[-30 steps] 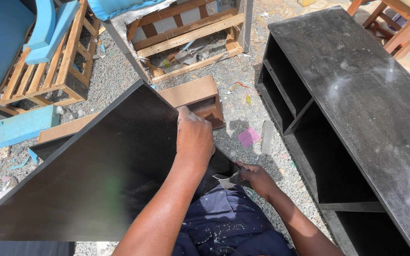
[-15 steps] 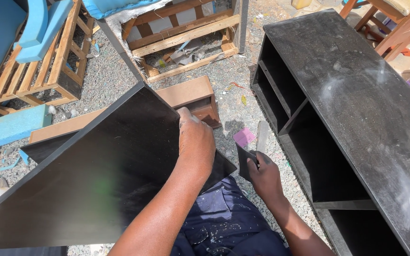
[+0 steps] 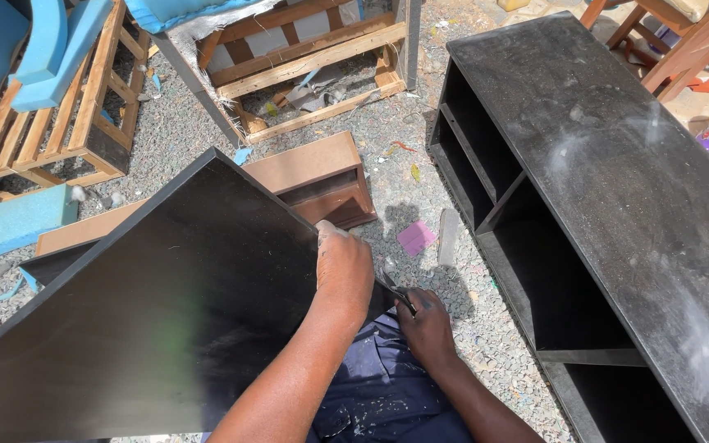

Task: The person uses a metal scraper to remove material from the edges and corners of a black wooden furniture panel. They hold the panel with one hand and scrape with the other, working along the edges and corners throughout the clip.

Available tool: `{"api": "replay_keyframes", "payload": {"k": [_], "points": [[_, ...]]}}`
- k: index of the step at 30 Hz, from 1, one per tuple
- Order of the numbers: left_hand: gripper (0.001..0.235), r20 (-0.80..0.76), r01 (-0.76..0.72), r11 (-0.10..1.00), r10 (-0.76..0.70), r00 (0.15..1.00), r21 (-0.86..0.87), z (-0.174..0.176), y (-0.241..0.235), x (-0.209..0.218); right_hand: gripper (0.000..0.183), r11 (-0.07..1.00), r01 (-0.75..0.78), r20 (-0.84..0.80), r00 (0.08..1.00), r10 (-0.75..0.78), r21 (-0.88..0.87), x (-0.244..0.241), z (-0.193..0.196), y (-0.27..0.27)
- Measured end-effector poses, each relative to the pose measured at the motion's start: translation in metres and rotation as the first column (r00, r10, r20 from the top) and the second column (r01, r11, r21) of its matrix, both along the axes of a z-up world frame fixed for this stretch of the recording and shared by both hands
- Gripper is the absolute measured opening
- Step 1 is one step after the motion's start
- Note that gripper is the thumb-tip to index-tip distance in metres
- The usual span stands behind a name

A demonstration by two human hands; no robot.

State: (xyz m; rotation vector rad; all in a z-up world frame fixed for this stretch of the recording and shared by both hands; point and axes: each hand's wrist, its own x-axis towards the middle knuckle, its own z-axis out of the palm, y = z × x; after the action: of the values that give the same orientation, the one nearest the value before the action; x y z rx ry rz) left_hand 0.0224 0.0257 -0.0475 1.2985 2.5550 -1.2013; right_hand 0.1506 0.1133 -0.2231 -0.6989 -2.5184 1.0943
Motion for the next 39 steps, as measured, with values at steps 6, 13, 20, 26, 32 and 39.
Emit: {"api": "replay_keyframes", "payload": {"k": [6, 13, 20, 26, 32, 39], "points": [[0.030, 0.003, -0.040, 0.988, 0.039, 0.999, 0.150, -0.020, 0.000, -0.014, 0.019, 0.995, -0.099, -0.032, 0.995, 0.099, -0.007, -0.003, 0.008, 0.009], [0.035, 0.024, -0.064, 0.985, 0.061, 0.998, 0.163, -0.009, 0.000, -0.011, 0.023, 0.961, -0.006, 0.141, 0.989, 0.046, -0.277, -0.003, 0.004, 0.021], [0.030, 0.028, -0.066, 0.986, 0.062, 0.998, 0.154, -0.014, -0.001, -0.015, 0.023, 0.996, -0.067, 0.069, 0.995, 0.070, -0.051, -0.006, -0.009, 0.016], [0.031, 0.031, -0.038, 0.981, 0.033, 0.999, 0.191, -0.009, -0.003, -0.023, 0.024, 0.992, -0.112, 0.103, 0.988, 0.117, -0.055, -0.012, 0.024, 0.009], [0.032, 0.044, -0.039, 0.978, 0.031, 0.999, 0.207, -0.009, -0.001, -0.018, 0.028, 0.993, -0.090, 0.127, 0.987, 0.098, -0.071, -0.003, 0.015, 0.016], [0.032, 0.093, -0.051, 0.976, 0.031, 0.995, 0.211, -0.011, 0.001, -0.018, 0.021, 0.996, -0.046, 0.110, 0.993, 0.053, -0.072, -0.003, -0.011, 0.017]]}}
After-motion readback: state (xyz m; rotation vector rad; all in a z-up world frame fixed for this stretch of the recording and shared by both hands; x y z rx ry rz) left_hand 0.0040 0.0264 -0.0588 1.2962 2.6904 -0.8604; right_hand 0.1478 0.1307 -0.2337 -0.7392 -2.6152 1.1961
